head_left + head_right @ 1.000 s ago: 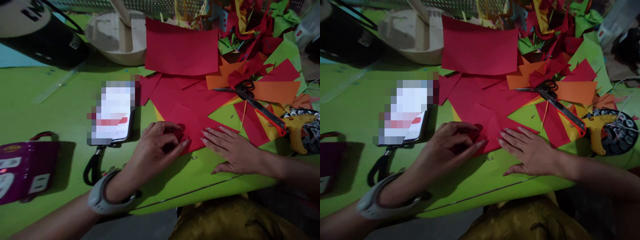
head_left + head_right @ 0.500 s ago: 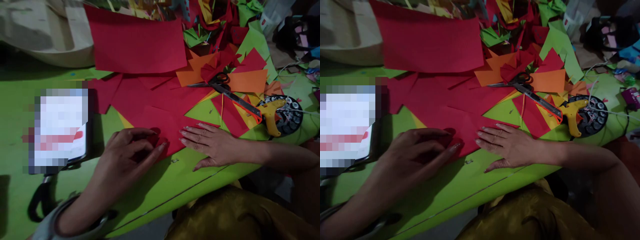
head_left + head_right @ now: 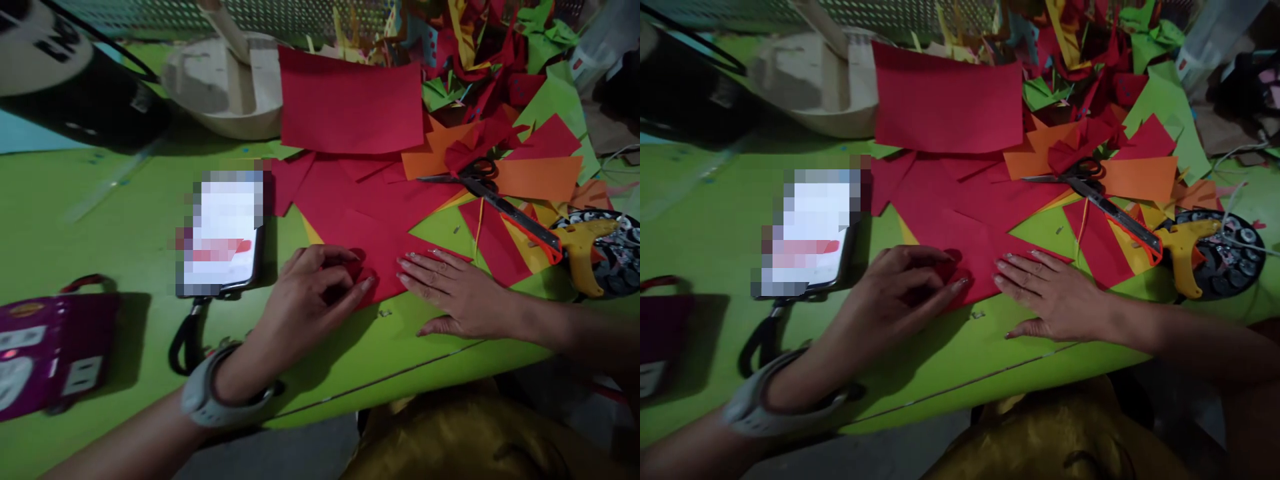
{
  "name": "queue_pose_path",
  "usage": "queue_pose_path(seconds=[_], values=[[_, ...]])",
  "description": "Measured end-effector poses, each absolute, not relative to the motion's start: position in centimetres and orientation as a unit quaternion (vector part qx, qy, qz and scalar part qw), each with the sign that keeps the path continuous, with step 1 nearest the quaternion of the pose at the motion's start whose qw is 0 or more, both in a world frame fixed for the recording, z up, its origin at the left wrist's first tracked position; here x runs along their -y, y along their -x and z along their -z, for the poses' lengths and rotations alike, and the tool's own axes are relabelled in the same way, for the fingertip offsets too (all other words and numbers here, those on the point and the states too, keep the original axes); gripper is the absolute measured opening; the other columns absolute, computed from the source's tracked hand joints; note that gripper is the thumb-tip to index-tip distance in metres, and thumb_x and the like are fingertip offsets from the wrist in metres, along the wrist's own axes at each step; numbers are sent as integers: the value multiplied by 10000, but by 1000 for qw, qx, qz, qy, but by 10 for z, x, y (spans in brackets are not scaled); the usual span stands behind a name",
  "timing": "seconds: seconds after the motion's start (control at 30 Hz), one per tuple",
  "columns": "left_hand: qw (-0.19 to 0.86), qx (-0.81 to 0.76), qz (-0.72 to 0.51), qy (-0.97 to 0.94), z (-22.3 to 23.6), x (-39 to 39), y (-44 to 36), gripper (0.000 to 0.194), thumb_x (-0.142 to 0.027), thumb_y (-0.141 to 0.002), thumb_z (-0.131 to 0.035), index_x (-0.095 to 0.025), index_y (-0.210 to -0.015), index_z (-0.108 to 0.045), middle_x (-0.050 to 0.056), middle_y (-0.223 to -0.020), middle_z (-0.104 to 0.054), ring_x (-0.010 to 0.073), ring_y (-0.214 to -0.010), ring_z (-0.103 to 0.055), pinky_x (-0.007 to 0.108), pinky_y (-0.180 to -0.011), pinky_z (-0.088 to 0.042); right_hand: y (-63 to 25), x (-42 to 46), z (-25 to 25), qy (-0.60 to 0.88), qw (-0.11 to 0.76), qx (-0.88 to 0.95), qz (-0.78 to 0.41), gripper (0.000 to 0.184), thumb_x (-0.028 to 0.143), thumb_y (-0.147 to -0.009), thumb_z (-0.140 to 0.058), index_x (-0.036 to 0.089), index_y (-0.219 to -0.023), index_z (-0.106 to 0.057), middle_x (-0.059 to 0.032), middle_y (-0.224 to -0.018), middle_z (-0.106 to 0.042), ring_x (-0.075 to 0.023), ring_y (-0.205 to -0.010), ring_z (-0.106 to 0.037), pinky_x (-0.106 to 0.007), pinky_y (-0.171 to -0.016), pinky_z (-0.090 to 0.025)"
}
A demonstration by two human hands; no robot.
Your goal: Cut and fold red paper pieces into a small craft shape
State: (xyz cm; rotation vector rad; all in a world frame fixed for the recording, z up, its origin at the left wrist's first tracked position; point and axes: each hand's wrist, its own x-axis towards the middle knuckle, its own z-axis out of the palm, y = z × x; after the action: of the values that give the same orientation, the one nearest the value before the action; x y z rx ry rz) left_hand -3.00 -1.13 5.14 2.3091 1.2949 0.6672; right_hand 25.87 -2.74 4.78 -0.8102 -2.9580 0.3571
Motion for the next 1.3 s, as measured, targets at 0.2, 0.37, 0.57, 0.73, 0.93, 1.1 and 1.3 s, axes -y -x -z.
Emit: queue_pose_path(seconds=[0.2,0.37,0.57,0.73,0.93,1.1,1.3], values=[[218,-472,-240,-820,-54,13,28,385,-378,-1001,-633,-207,-656,-658,103,-1073,-715,267,-1036,-679,456,-911,-544,-260,28,-48,261,22,960,-101,749,597,-1089,-367,73,-1624,-365,-173,-1700,-354,-267,-1620,-261,-494,-1329,-255],[205,-476,-231,-824,-53,14,27,374,-389,-1011,-612,-222,-678,-645,95,-1075,-722,265,-1044,-679,452,-922,-550,-261,28,-45,258,48,960,-95,722,576,-1094,-382,75,-1613,-385,-163,-1695,-374,-269,-1620,-260,-494,-1327,-268],[93,-470,-231,-847,-47,19,28,267,-326,-1030,-610,-203,-1264,-646,148,-1342,-697,324,-1227,-662,477,-989,-560,-261,28,-45,265,45,958,-102,725,574,-1081,-426,83,-1612,-397,-179,-1678,-400,-279,-1610,-294,-524,-1310,-306],[78,-294,-196,-932,-45,22,28,542,-83,-1075,-373,-278,-1576,-440,64,-1606,-540,206,-1488,-508,383,-1220,-434,-260,29,-42,270,58,954,-115,717,551,-1055,-518,103,-1606,-420,-167,-1686,-399,-291,-1615,-281,-544,-1311,-301],[103,-236,-117,-959,-45,30,24,705,-453,-1093,-513,-121,-1669,-281,202,-1642,-443,310,-1538,-432,464,-1287,-365,-260,29,-45,277,47,953,-111,694,548,-1078,-458,91,-1600,-424,-180,-1684,-395,-285,-1616,-278,-544,-1306,-306],[108,-224,-107,-963,-47,31,27,911,-670,-1036,-482,-98,-1690,-207,233,-1678,-351,344,-1566,-369,463,-1291,-346,-258,26,-45,268,40,957,-104,728,558,-1082,-435,45,-1598,-405,-197,-1695,-363,-278,-1619,-267,-506,-1329,-251],[112,-209,-110,-965,-48,26,27,997,-735,-992,-490,-135,-1707,-141,215,-1701,-302,344,-1565,-371,448,-1291,-337,-266,23,-44,270,7,957,-111,845,645,-1062,-398,26,-1632,-321,-216,-1718,-284,-283,-1628,-232,-508,-1334,-234]])
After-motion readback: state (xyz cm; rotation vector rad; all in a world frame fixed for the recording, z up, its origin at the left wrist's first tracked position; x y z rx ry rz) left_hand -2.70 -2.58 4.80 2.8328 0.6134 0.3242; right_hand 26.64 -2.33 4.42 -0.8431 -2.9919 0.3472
